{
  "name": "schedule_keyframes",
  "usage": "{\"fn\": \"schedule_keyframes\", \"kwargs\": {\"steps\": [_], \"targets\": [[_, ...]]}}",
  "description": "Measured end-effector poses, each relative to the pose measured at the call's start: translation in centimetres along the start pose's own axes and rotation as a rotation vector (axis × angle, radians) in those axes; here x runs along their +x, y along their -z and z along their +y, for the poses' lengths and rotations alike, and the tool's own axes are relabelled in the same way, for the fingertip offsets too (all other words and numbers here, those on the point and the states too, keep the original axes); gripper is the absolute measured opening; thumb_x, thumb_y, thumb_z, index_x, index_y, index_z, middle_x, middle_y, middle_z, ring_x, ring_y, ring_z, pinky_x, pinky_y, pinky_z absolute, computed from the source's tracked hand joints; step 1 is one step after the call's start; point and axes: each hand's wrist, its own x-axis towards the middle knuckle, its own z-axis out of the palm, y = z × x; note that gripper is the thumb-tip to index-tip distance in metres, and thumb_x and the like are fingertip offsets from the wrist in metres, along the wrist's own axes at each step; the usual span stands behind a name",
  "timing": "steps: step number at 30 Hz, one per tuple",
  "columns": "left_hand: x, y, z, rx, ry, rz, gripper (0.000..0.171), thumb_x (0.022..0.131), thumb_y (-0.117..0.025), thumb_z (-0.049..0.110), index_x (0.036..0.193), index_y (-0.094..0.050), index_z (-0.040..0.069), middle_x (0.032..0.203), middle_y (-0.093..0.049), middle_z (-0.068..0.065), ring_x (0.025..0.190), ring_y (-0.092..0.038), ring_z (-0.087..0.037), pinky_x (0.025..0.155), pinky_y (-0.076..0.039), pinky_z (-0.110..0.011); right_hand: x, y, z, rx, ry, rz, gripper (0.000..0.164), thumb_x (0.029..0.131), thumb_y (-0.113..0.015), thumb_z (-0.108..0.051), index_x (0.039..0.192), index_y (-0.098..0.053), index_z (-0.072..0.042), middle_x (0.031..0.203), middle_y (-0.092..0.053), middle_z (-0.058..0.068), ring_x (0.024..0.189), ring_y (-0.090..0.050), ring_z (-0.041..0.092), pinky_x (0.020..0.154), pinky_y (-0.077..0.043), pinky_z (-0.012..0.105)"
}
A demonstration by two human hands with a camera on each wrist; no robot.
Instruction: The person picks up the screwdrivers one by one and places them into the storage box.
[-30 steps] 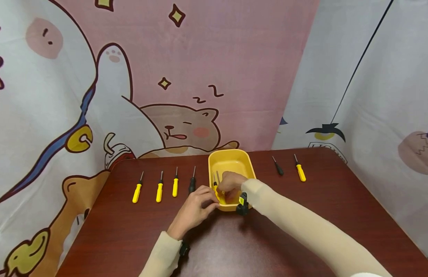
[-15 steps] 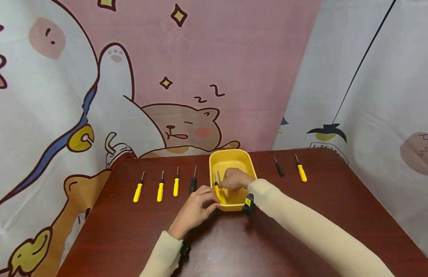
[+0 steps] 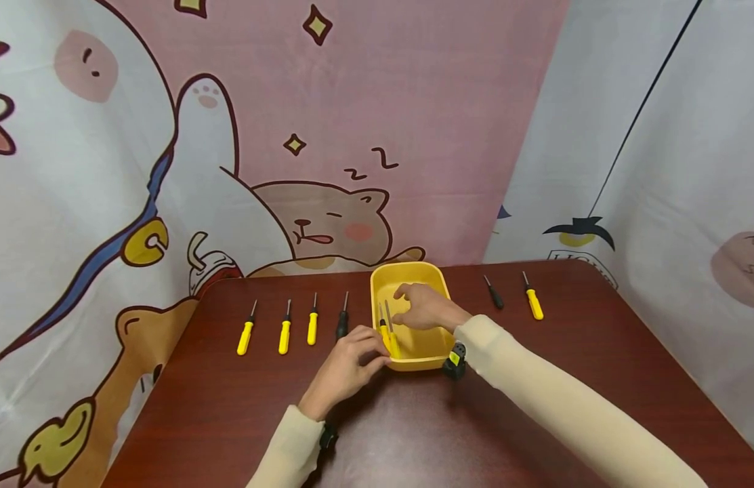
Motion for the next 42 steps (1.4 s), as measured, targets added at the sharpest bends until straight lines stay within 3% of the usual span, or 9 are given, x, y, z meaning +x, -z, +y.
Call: {"fn": "schedule_keyframes", "kwargs": {"steps": [6,14,22,25,33,38,42], "targets": [[0.1,0.0,0.1,-0.012,0.017,-0.003,0.008,0.088,-0.082,0.019,0.092,-0.075,0.021,0.103,-0.071,0.007,0.108,-0.061,-0.007,0.093,-0.057,-0.03,-0.5,1.1,1.1,-0.013,0.016,0.032,0.06,0.092,-0.074,-0.037,0.144,-0.055,-0.013,0.151,-0.053,0.016,0.134,-0.055,0.032,0.111,-0.047,0.052],[0.0,0.1,0.2,-0.009,0.024,-0.003,0.006,0.089,-0.081,0.019,0.093,-0.076,0.02,0.105,-0.073,0.003,0.109,-0.061,-0.008,0.094,-0.057,-0.031,-1.4,2.3,2.8,-0.056,0.068,0.131,0.062,0.092,-0.076,-0.038,0.145,-0.055,-0.016,0.155,-0.05,0.013,0.14,-0.048,0.036,0.114,-0.043,0.056],[-0.1,0.0,0.1,-0.019,0.047,-0.015,0.005,0.09,-0.08,0.021,0.093,-0.076,0.022,0.108,-0.073,0.002,0.11,-0.06,-0.007,0.096,-0.057,-0.031,-2.0,3.2,5.7,-0.112,0.037,0.207,0.07,0.09,-0.077,-0.042,0.15,-0.051,-0.018,0.162,-0.039,0.015,0.147,-0.035,0.041,0.116,-0.037,0.064],[-0.1,0.0,0.1,-0.018,0.046,-0.012,0.006,0.09,-0.08,0.021,0.094,-0.076,0.022,0.109,-0.073,0.001,0.11,-0.061,-0.008,0.096,-0.057,-0.031,-2.1,3.6,6.9,-0.133,0.004,0.211,0.076,0.089,-0.077,-0.048,0.153,-0.048,-0.019,0.166,-0.033,0.014,0.15,-0.028,0.043,0.118,-0.03,0.07],[-0.1,0.1,0.1,-0.012,0.028,-0.002,0.007,0.09,-0.081,0.021,0.095,-0.076,0.019,0.109,-0.074,0.0,0.109,-0.061,-0.01,0.094,-0.058,-0.032,-2.5,4.6,10.1,-0.187,-0.063,0.216,0.081,0.094,-0.061,-0.064,0.16,-0.036,-0.026,0.172,-0.01,0.018,0.155,-0.005,0.052,0.121,-0.005,0.075],[-0.1,0.1,0.1,-0.014,0.022,0.004,0.009,0.089,-0.081,0.02,0.096,-0.076,0.017,0.108,-0.074,0.0,0.109,-0.061,-0.01,0.094,-0.058,-0.032,-2.8,5.1,12.3,-0.205,-0.102,0.223,0.086,0.096,-0.049,-0.071,0.163,-0.027,-0.022,0.171,-0.006,0.023,0.155,0.002,0.055,0.121,0.001,0.073],[0.0,0.1,0.2,-0.017,0.027,0.001,0.009,0.089,-0.081,0.021,0.096,-0.077,0.018,0.108,-0.073,0.0,0.109,-0.061,-0.01,0.095,-0.057,-0.032,-3.1,5.7,13.9,-0.213,-0.139,0.232,0.089,0.096,-0.046,-0.073,0.163,-0.025,-0.02,0.17,-0.006,0.027,0.153,0.0,0.057,0.12,0.0,0.075]]}}
